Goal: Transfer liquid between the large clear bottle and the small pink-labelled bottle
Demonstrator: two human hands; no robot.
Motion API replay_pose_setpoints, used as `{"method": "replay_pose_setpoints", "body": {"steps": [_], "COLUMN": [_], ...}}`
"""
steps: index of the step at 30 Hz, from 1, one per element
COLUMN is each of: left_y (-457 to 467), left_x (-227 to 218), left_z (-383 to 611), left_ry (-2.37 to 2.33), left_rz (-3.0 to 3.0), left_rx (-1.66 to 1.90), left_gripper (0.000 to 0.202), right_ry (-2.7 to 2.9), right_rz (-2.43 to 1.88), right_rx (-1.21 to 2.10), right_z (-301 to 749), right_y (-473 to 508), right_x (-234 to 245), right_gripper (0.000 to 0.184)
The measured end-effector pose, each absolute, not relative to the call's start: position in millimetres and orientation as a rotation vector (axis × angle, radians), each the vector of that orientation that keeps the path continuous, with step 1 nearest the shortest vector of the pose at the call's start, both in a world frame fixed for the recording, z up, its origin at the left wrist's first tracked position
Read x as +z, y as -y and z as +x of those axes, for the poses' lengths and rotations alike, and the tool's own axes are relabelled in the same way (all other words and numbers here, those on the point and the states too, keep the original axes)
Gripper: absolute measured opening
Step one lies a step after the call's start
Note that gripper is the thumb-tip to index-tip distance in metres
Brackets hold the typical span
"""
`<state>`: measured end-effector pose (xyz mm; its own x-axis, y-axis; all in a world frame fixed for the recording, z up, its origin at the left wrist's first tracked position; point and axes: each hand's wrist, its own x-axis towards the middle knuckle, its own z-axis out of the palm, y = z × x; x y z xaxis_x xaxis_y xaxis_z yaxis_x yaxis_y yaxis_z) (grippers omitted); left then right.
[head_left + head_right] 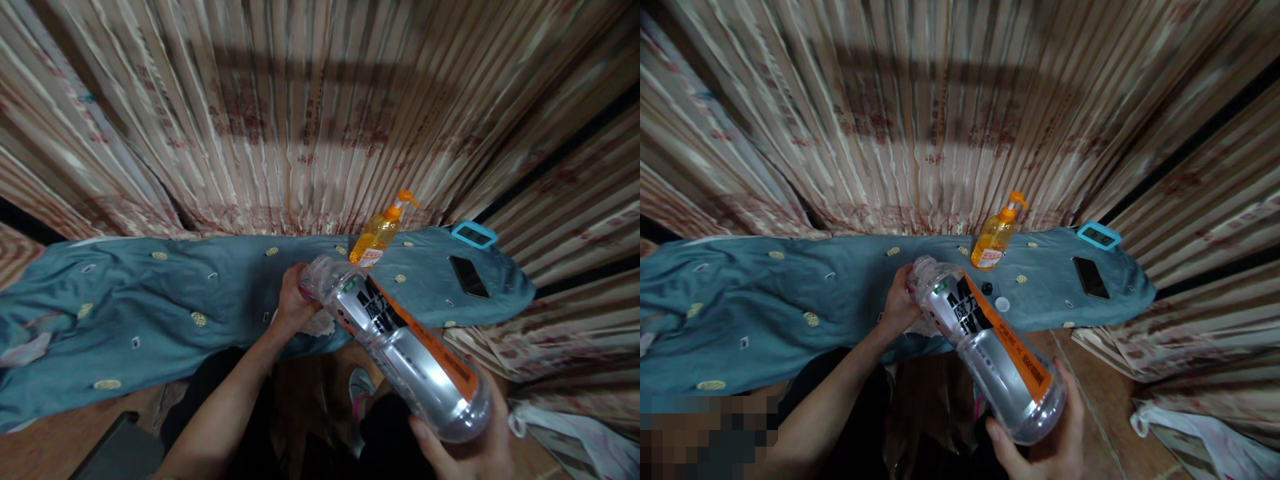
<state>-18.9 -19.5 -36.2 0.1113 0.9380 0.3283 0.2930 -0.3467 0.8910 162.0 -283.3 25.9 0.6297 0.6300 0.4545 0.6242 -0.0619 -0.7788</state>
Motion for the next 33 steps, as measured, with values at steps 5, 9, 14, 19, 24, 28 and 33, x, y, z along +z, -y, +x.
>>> {"method": "replay_pose_setpoints", "body": {"steps": [5,9,14,19,24,28,33], "left_y": [21,20,19,19,19,19,19], "left_x": [-34,-36,-39,-38,-36,-35,-35], "left_z": [-19,-18,-18,-19,-19,-20,-21], "left_ry": [-1.225,-1.212,-1.194,-1.184,-1.208,-1.209,-1.197], "left_rz": [1.731,1.734,1.722,1.737,1.743,1.746,1.731], "left_rx": [1.249,1.259,1.287,1.272,1.265,1.255,1.244], "left_gripper": [0.090,0.088,0.089,0.085,0.088,0.087,0.088], "right_ry": [1.005,1.018,1.023,0.998,1.042,1.003,0.991], "right_rz": [-1.736,-1.718,-1.703,-1.689,-1.672,-1.655,-1.644], "right_rx": [0.004,-0.003,0.038,0.061,0.086,0.162,0.178], "right_z": [159,164,167,162,178,181,168], "right_y": [283,284,288,287,292,294,291], "right_x": [27,24,20,21,12,8,17], "right_gripper": [0.105,0.106,0.109,0.110,0.109,0.113,0.113]}}
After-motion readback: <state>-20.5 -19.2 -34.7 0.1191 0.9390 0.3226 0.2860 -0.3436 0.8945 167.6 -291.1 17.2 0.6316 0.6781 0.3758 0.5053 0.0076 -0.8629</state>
